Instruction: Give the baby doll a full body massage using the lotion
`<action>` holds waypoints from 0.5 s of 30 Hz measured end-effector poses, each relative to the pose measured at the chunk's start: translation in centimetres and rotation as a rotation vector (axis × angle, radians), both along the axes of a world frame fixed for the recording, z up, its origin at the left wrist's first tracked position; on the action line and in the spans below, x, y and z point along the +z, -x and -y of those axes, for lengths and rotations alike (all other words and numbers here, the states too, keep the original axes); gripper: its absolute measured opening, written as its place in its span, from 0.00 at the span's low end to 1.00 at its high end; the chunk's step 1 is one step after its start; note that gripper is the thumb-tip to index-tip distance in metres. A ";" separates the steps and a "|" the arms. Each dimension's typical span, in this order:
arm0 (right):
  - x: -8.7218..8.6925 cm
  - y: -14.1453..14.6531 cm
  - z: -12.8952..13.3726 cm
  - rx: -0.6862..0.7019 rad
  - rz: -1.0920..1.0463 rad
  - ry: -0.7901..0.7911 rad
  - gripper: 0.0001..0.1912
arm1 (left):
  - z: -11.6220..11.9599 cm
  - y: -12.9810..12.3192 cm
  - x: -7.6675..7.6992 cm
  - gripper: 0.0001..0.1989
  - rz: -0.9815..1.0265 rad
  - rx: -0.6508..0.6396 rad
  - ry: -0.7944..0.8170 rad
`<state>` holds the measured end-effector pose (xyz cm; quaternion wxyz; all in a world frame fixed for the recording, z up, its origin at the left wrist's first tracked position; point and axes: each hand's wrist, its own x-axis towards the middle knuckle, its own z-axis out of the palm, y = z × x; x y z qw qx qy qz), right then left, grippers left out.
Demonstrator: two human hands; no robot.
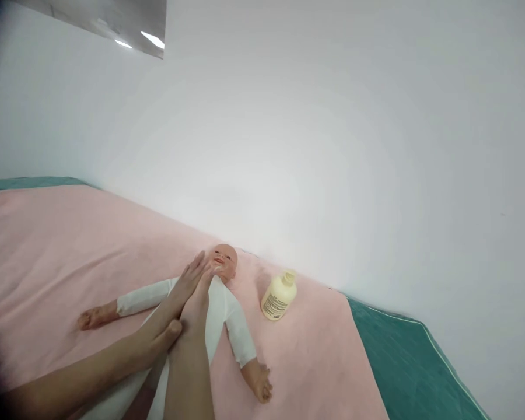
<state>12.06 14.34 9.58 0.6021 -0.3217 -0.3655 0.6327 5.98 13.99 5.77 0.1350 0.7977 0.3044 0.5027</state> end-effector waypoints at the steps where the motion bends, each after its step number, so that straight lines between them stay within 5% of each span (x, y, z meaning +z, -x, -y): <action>1: -0.3 0.3 -0.2 0.019 -0.065 0.059 0.43 | 0.0 1.1 -0.4 0.34 -0.009 -0.017 -0.069; 4: -1.0 0.7 -0.6 0.032 -0.193 0.163 0.43 | -0.3 2.9 -1.0 0.36 -0.103 -0.059 -0.142; 9: -1.1 0.1 0.9 0.112 -0.184 0.208 0.40 | -1.4 2.9 -1.6 0.38 -0.191 -0.033 -0.038; 12: -1.1 -0.7 1.4 0.226 -0.084 0.197 0.46 | -2.2 3.1 -2.7 0.33 -0.203 0.039 0.059; 15: -1.5 -2.4 0.7 0.161 0.221 0.069 0.50 | -2.9 3.7 -3.5 0.31 -0.250 0.106 0.114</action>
